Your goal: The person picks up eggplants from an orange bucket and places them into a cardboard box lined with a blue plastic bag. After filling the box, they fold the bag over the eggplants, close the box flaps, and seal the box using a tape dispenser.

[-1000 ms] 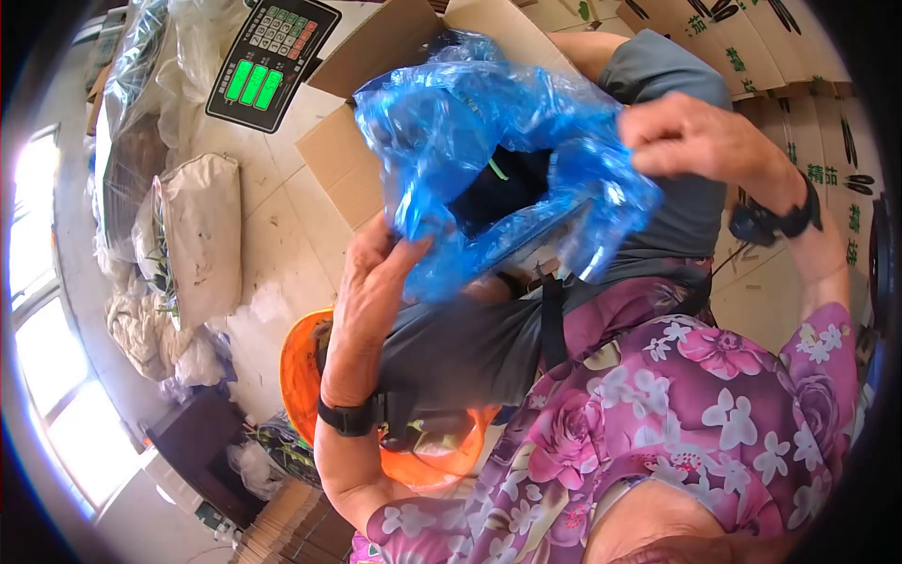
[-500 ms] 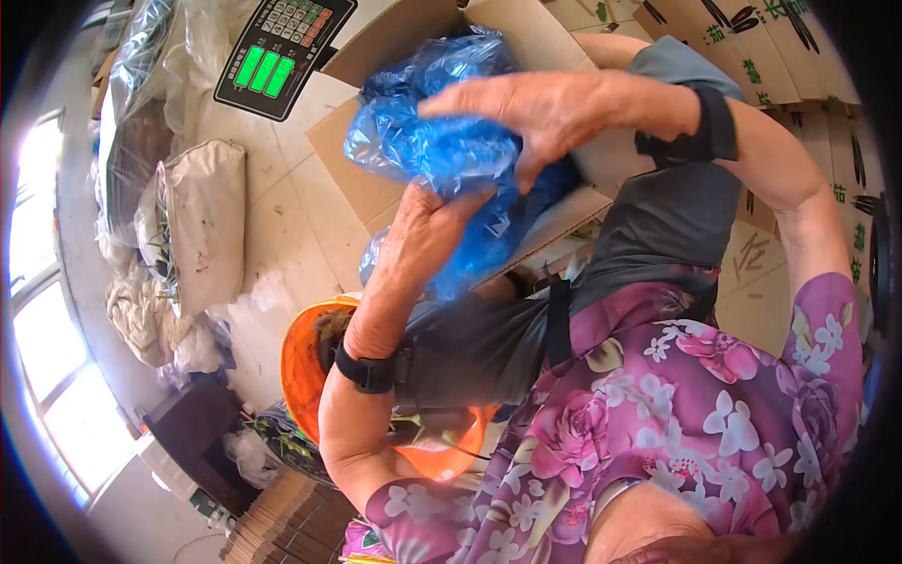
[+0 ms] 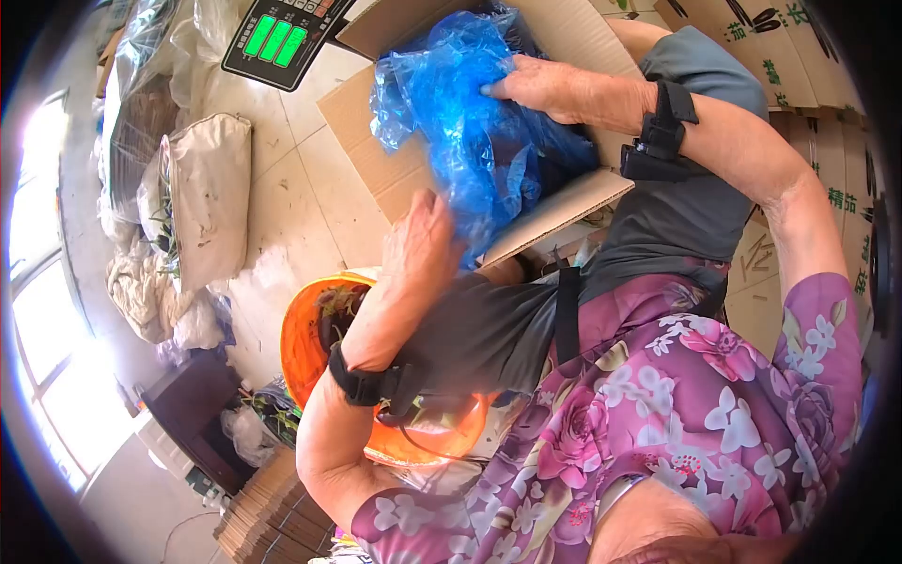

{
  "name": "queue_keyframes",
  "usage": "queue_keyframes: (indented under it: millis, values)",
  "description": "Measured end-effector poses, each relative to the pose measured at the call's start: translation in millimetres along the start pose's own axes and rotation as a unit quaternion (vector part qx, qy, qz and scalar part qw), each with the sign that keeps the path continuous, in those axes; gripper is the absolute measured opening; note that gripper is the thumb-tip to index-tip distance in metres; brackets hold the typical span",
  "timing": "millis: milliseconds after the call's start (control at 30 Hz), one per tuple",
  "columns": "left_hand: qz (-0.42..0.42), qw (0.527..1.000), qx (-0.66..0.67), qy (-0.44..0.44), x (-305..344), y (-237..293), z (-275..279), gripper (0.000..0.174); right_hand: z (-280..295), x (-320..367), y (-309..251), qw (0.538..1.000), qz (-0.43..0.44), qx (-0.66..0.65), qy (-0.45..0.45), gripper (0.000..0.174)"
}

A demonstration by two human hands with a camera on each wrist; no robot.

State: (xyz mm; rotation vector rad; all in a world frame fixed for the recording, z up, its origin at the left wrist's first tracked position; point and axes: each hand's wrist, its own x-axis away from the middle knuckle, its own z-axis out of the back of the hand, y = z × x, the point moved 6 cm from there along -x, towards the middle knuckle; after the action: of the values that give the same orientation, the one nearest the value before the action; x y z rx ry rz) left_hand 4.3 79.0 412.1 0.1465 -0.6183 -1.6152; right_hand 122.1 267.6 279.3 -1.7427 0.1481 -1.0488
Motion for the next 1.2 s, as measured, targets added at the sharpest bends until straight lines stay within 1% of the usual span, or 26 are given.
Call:
queue_keyframes:
  millis: [67,100,133,167,200,233,267,300,333,367,433,467,500,567,600,700,733,767,833,867,933,1000,1033,1100,1133,1200]
  values:
    - [0.067,0.988,-0.087,-0.104,-11,-14,-15,0.029,-5,12,-13,0.998,0.040,0.039,-0.025,0.061]
    - [0.064,0.989,-0.089,-0.101,-17,-14,-11,0.029,-14,33,-31,0.990,0.052,0.108,-0.071,0.062]
    - [0.130,0.978,0.151,-0.060,-22,-19,-3,0.022,-20,48,-42,0.976,0.062,0.176,-0.116,0.063]
    - [0.188,0.904,0.383,-0.019,-27,-21,2,0.016,-19,51,-45,0.976,0.063,0.176,-0.111,0.063]
    - [0.209,0.845,0.492,-0.002,-36,-12,14,0.017,-27,55,-45,0.956,0.064,0.223,-0.179,0.055]
    - [0.209,0.846,0.491,-0.002,-45,-10,14,0.017,-36,62,-44,0.929,0.065,0.268,-0.249,0.049]
    - [0.189,0.831,0.522,0.037,-56,-7,17,0.017,-45,77,-53,0.919,0.071,0.185,-0.342,0.046]
    - [0.169,0.814,0.550,0.075,-66,-5,20,0.018,-47,77,-52,0.918,0.074,0.187,-0.341,0.046]
    - [0.166,0.860,0.476,0.083,-75,-4,21,0.015,-45,73,-52,0.923,0.109,0.224,-0.293,0.046]
    - [0.160,0.862,0.475,0.080,-81,0,26,0.015,-40,68,-48,0.924,0.142,0.260,-0.241,0.046]
    - [0.016,0.978,0.197,0.072,-93,28,46,0.015,-26,59,-43,0.918,0.196,0.288,-0.188,0.041]
    - [-0.027,0.972,0.200,0.116,-93,28,56,0.030,-18,61,-44,0.914,0.207,0.306,-0.167,0.036]
    - [-0.030,0.973,0.200,0.112,-96,24,61,0.030,-14,64,-45,0.910,0.217,0.321,-0.148,0.030]
    - [-0.032,0.966,0.060,0.248,-96,13,91,0.055,-8,71,-53,0.896,0.228,0.359,-0.122,0.024]
    - [-0.007,0.977,0.047,0.207,-103,-1,86,0.075,-5,75,-59,0.880,0.240,0.398,-0.095,0.019]
    - [-0.106,0.973,-0.027,0.202,-128,-10,53,0.081,-2,74,-49,0.852,0.220,0.471,-0.071,0.012]
    - [-0.135,0.969,-0.052,0.203,-137,-10,42,0.066,1,75,-48,0.851,0.219,0.472,-0.068,0.012]
    - [-0.138,0.968,-0.051,0.204,-140,-13,35,0.066,3,77,-49,0.852,0.232,0.466,-0.054,0.013]
    - [-0.035,0.998,0.025,0.050,-151,-32,3,0.045,11,77,-49,0.852,0.244,0.462,-0.039,0.014]
    - [-0.037,0.998,0.025,0.050,-148,-32,-1,0.045,20,73,-51,0.837,0.255,0.485,-0.003,0.015]
    - [-0.013,0.997,-0.007,0.071,-123,-31,-5,0.022,23,73,-53,0.822,0.268,0.501,0.034,0.018]
    - [0.044,0.994,0.097,0.012,-103,-30,-10,0.020,17,89,-74,0.736,0.424,0.516,0.108,0.017]
    - [0.097,0.973,0.202,-0.045,-95,-31,-16,0.020,14,83,-78,0.737,0.424,0.515,0.108,0.017]
    - [0.139,0.947,0.275,-0.093,-88,-6,-28,0.021,11,50,-74,0.775,0.250,0.578,0.053,0.023]
    - [0.179,0.910,0.347,-0.137,-84,8,-43,0.023,6,45,-79,0.774,0.252,0.578,0.050,0.023]
    - [0.151,0.904,0.397,-0.060,-93,27,-59,0.028,-2,39,-88,0.773,0.236,0.589,0.018,0.029]
